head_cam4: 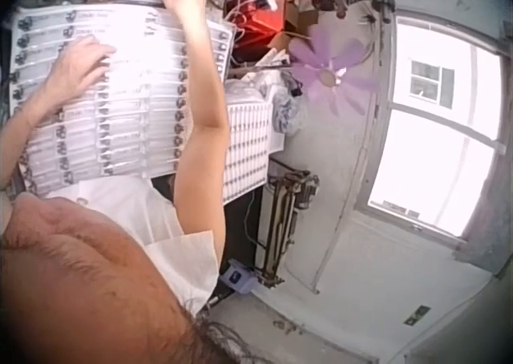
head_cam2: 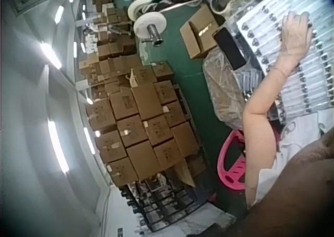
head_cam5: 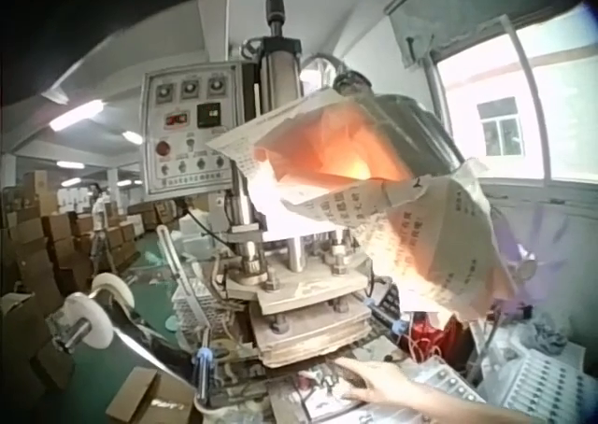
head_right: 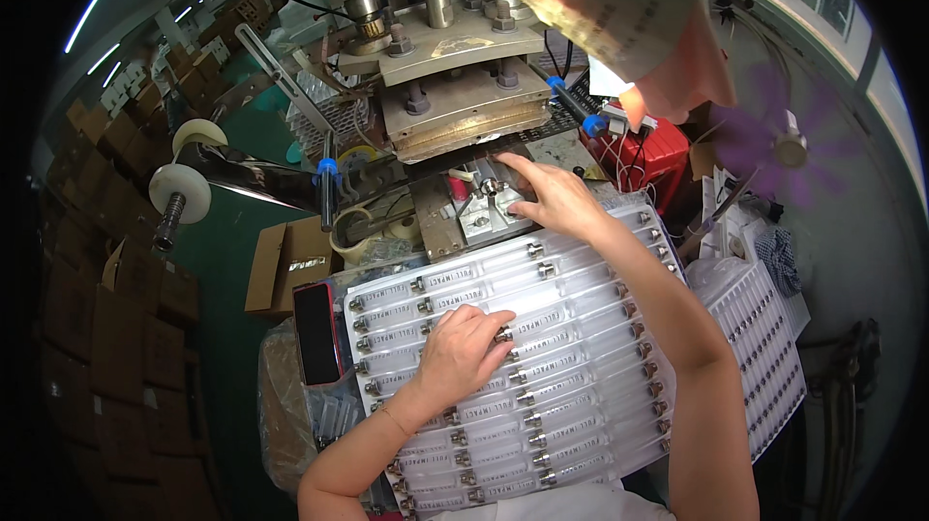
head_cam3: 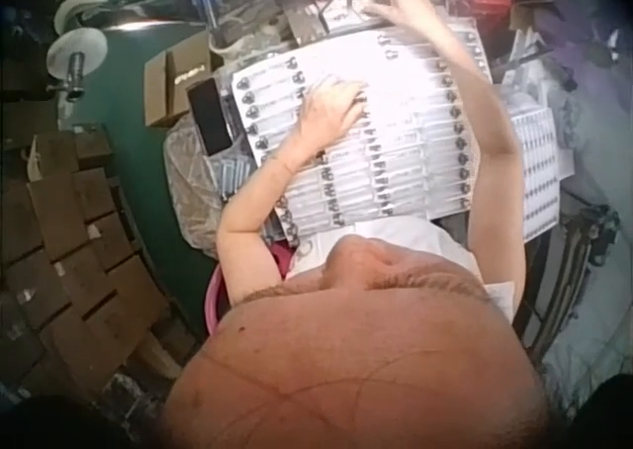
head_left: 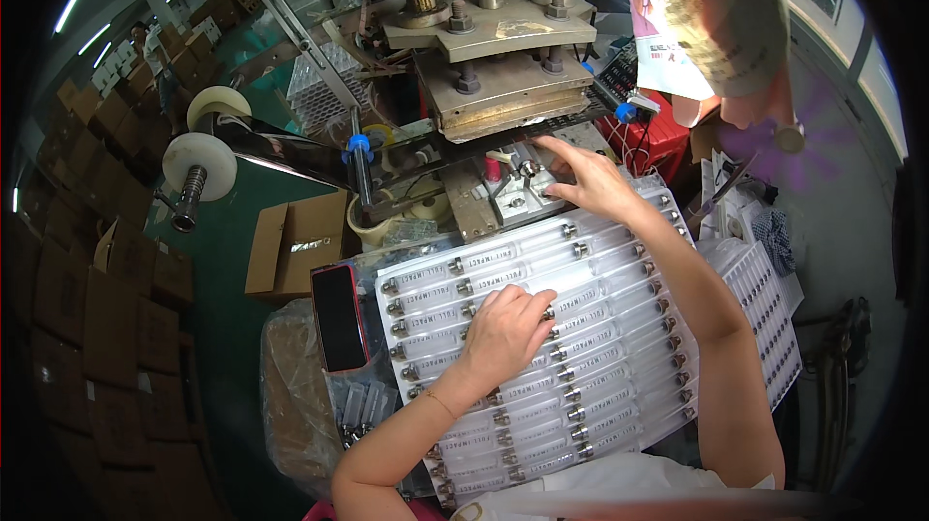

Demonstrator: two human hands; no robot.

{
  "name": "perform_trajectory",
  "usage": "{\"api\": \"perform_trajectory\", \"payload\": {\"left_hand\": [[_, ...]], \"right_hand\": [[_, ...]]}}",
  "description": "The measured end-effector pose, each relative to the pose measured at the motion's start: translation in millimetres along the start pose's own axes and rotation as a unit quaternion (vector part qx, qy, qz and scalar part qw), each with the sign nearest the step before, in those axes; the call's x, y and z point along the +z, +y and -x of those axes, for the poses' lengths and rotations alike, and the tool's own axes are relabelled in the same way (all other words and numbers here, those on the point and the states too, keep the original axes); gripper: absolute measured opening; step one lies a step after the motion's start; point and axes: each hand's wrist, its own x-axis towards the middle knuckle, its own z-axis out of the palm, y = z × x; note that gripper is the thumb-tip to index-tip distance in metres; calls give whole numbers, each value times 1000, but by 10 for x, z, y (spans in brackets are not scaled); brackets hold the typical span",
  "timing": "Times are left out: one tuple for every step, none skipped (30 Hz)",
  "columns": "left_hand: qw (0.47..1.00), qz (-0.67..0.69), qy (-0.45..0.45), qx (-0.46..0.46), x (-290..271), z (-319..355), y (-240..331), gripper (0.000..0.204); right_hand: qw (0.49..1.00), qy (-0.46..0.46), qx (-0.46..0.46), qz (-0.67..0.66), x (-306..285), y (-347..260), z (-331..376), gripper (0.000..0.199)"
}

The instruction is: The person is assembling small electronic components by placing them into a tray.

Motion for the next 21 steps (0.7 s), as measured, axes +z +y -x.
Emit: {"api": "perform_trajectory", "payload": {"left_hand": [[1000,-2,-6,-3,8,7,-6,29],[1000,-4,-12,-5,18,9,-7,28],[1000,-6,-12,0,22,15,-18,28],[1000,-7,2,-3,27,19,-28,27],[1000,-8,17,-6,33,23,-39,26],[1000,-5,16,-5,41,31,-45,25],[1000,-8,16,1,40,28,-45,25],[1000,-15,6,-15,25,22,-43,25],[999,-21,-2,-34,18,21,-36,25],[999,-38,-10,-28,-6,14,-35,25],[999,-42,-6,-27,-47,51,-11,25],[998,-63,-1,-14,-99,55,43,24],[997,-83,4,-1,-166,62,97,24],[996,-89,9,-3,-263,77,151,24],[995,-98,11,3,-374,105,194,23],[994,-107,12,11,-500,144,218,22],[994,-108,9,9,-609,196,216,22],[993,-119,15,-10,-727,289,198,21],[991,-128,21,-25,-815,344,159,20],[991,-131,17,-25,-878,389,102,20],[989,-141,23,-47,-930,440,50,21]], "right_hand": [[998,21,-31,43,-73,-7,101,58],[995,34,-71,59,-84,81,205,51],[993,36,-96,51,-85,75,298,37],[992,1,-109,63,-78,51,384,31],[989,-34,-122,74,-68,22,463,25],[989,-26,-122,77,-57,-30,547,25],[983,-58,-149,95,-33,-91,613,23],[974,-90,-176,112,-13,-133,651,20],[973,-86,-179,114,8,-129,671,20],[973,-80,-182,116,42,-117,674,20],[973,-74,-185,118,58,-122,679,21],[971,-72,-193,119,22,-136,686,21],[977,-71,-177,99,-19,-156,692,21],[981,-70,-163,78,-68,-172,687,22],[981,-71,-164,75,-125,-173,693,22],[992,-77,-101,12,-220,-207,689,22],[994,-83,-37,-53,-314,-216,688,22],[993,-56,-61,-86,-363,-190,682,20],[991,-29,-67,-113,-399,-95,673,22],[989,-31,-41,-137,-475,-27,669,26],[986,-34,-14,-161,-552,39,677,29]]}}
